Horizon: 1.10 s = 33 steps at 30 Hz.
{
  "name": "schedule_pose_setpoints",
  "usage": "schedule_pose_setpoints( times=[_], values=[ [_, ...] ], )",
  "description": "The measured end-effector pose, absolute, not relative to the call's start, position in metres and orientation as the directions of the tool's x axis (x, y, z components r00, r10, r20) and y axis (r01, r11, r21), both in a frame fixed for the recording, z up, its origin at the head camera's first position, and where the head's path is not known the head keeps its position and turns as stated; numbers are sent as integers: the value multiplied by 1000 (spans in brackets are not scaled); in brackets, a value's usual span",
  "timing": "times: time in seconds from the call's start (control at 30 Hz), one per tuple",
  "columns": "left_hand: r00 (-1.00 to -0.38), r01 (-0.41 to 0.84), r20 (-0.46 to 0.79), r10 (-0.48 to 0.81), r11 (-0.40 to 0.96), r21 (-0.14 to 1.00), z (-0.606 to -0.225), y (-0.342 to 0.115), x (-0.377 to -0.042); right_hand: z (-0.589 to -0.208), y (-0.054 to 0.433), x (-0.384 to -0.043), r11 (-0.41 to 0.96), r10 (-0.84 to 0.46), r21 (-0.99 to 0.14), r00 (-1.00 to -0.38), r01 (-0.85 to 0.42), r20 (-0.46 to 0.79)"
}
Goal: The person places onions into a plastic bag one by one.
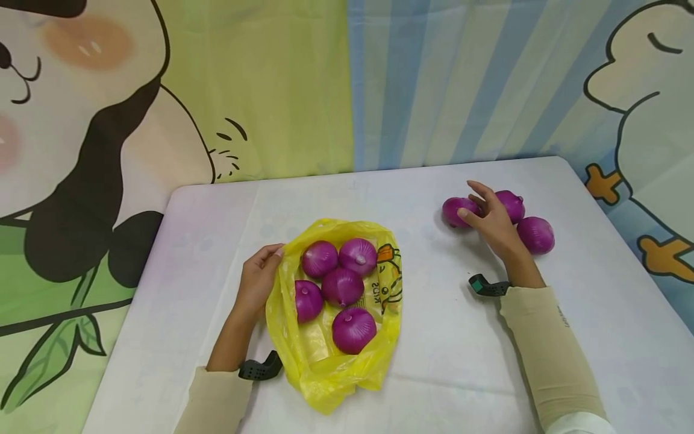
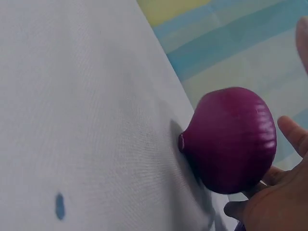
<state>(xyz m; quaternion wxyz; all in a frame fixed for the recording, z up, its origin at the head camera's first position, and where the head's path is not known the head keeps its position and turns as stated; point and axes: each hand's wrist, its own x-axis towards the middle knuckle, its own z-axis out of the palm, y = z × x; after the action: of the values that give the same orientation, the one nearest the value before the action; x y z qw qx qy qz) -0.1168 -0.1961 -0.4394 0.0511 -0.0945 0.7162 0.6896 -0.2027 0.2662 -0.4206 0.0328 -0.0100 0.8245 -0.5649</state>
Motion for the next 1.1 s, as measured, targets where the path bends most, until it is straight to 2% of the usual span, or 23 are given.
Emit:
schedule_pose_setpoints(
  times=[0.27,0.6,1.1],
  values=[
    [-975,-215,-213,-65,28,976,-437,-196,-116,-426,266,-206,430,-31,-898,-992,99,-124],
    [-974,-219,-216,-73,47,975,-437,-195,-117,-426,264,-205,467,0,-876,-991,119,-135],
    [-973,-224,-220,-72,47,973,-438,-195,-117,-410,249,-197,436,-88,-900,-994,24,-69]
  ],
)
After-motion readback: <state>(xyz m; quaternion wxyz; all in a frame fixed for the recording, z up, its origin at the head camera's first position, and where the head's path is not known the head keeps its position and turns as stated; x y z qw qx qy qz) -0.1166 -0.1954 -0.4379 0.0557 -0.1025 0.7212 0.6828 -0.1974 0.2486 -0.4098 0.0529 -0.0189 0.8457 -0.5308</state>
